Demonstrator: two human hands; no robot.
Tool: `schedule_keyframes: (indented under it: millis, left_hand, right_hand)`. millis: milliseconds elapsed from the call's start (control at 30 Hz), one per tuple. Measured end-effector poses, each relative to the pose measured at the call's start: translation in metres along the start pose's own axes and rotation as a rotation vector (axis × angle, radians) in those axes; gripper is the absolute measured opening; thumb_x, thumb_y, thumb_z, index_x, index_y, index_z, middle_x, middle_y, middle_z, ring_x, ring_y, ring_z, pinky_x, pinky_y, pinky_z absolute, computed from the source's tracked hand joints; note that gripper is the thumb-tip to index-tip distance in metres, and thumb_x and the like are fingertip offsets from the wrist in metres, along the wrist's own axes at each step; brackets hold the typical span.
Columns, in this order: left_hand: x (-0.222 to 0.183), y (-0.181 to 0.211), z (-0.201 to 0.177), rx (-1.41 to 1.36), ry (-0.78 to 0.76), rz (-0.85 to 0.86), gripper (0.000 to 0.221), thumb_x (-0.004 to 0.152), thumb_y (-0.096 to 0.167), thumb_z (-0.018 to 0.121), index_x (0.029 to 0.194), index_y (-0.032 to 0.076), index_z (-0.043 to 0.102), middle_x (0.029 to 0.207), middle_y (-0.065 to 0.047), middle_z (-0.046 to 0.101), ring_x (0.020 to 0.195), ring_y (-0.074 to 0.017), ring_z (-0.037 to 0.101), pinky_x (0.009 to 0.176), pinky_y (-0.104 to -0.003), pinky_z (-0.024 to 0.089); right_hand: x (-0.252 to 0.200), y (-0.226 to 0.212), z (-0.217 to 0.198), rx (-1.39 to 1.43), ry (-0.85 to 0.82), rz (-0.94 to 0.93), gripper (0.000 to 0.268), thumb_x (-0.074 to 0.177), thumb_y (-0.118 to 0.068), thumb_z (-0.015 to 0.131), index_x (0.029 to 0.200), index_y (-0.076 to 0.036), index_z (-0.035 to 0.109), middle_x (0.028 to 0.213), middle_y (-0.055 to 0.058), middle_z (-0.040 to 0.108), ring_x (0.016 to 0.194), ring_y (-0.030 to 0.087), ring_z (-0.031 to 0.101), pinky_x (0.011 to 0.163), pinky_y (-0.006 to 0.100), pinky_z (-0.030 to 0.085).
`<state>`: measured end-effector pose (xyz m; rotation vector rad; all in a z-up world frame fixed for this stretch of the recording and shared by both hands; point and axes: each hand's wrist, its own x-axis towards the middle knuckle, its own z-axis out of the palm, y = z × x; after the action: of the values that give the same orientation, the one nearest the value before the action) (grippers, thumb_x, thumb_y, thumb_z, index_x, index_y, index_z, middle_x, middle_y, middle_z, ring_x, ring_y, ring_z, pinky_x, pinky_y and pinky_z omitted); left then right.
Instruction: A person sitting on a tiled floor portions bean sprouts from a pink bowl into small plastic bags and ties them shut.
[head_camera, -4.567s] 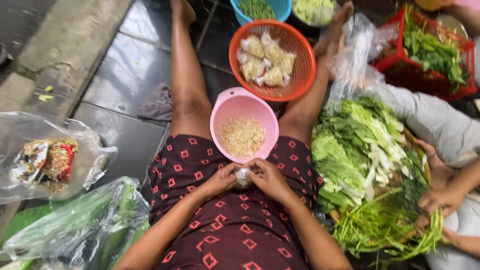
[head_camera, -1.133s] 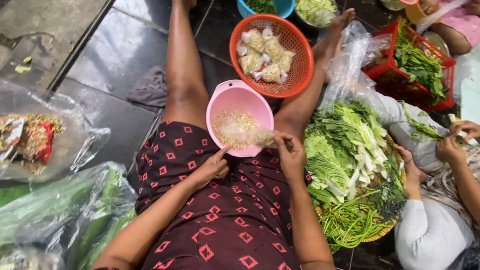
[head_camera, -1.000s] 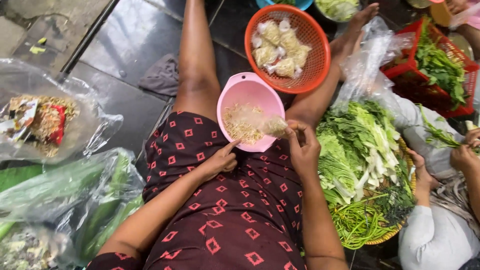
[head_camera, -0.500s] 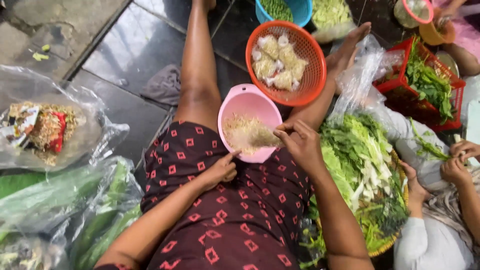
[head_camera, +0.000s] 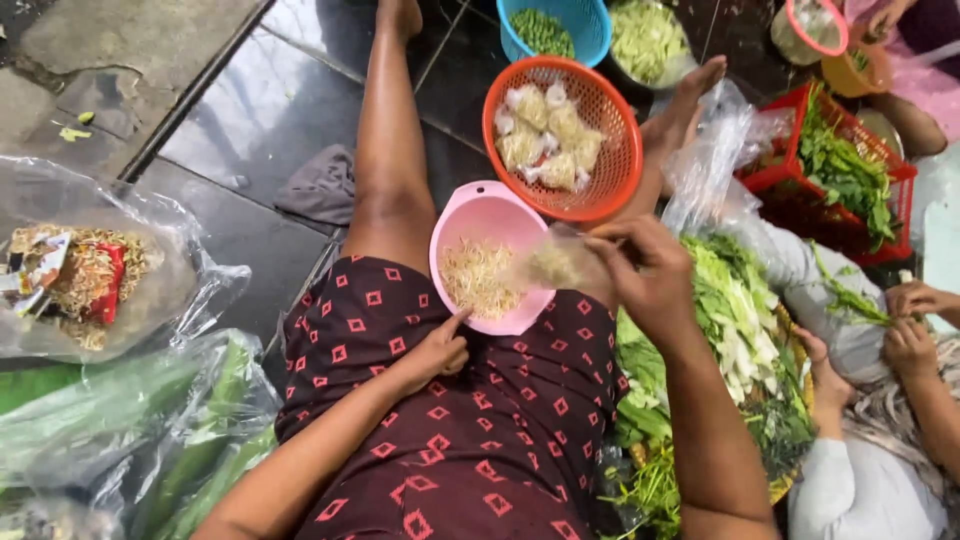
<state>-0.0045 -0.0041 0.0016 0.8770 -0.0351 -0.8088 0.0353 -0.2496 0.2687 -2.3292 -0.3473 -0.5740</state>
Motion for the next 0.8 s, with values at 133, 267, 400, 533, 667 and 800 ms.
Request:
schedule_keyframes:
  millis: [133, 267, 400, 533, 667, 800]
  left_hand:
    - [0.004, -0.005, -0.008, -0.001, 0.009, 0.030, 0.071, 0.095, -0.005, 0.039, 0.162, 0.013, 0.021, 0.064, 0.005, 0.026, 0.048, -0.0067, 0.029, 0.040, -0.016, 0.027]
    - [0.011, -0.006, -0.014, 0.004, 0.000, 0.037, 0.073, 0.095, -0.004, 0.040, 0.163, 0.015, 0.019, 0.061, 0.003, 0.030, 0.045, -0.0083, 0.032, 0.038, -0.017, 0.026]
    - [0.010, -0.010, -0.013, -0.015, -0.005, 0.050, 0.073, 0.096, -0.004, 0.040, 0.163, 0.018, 0.021, 0.061, 0.004, 0.029, 0.045, -0.0076, 0.032, 0.037, -0.017, 0.028]
    - [0.011, -0.023, -0.017, -0.015, 0.022, 0.039, 0.072, 0.096, -0.004, 0.041, 0.163, 0.017, 0.022, 0.060, 0.003, 0.032, 0.045, -0.0081, 0.034, 0.036, -0.017, 0.027]
    - [0.013, -0.016, -0.020, 0.023, 0.008, 0.044, 0.071, 0.096, -0.004, 0.040, 0.163, 0.015, 0.023, 0.061, 0.004, 0.033, 0.045, -0.0068, 0.035, 0.036, -0.016, 0.027]
    - [0.015, -0.020, -0.025, 0.008, 0.010, 0.048, 0.071, 0.096, -0.003, 0.041, 0.163, 0.015, 0.024, 0.060, 0.004, 0.033, 0.045, -0.0065, 0.033, 0.036, -0.017, 0.025]
  right_hand:
    - [0.003, 0.004, -0.005, -0.002, 0.046, -0.003, 0.006, 0.097, -0.007, 0.082, 0.099, -0.005, 0.078, 0.084, 0.010, 0.064, 0.075, 0.021, 0.063, 0.071, 0.033, 0.050]
    - [0.008, 0.000, -0.012, 0.033, 0.031, 0.024, 0.009, 0.095, -0.008, 0.084, 0.099, -0.003, 0.077, 0.083, 0.012, 0.065, 0.071, 0.019, 0.061, 0.067, 0.033, 0.050]
    - [0.003, 0.010, 0.001, 0.039, -0.052, 0.006, 0.012, 0.088, -0.004, 0.085, 0.096, 0.000, 0.077, 0.080, 0.017, 0.066, 0.068, 0.028, 0.065, 0.060, 0.036, 0.051]
    - [0.005, -0.014, -0.021, 0.153, 0.108, 0.095, 0.006, 0.100, -0.001, 0.079, 0.103, 0.001, 0.074, 0.093, 0.014, 0.066, 0.080, 0.014, 0.061, 0.069, 0.029, 0.051]
    - [0.007, -0.011, -0.015, 0.068, -0.020, 0.012, 0.007, 0.094, 0.007, 0.077, 0.101, 0.004, 0.075, 0.087, 0.020, 0.065, 0.074, 0.030, 0.066, 0.063, 0.036, 0.054]
    - [0.009, -0.021, -0.030, 0.081, 0.044, 0.050, 0.007, 0.098, 0.001, 0.083, 0.102, 0.002, 0.077, 0.092, 0.013, 0.066, 0.072, 0.014, 0.057, 0.061, 0.027, 0.048]
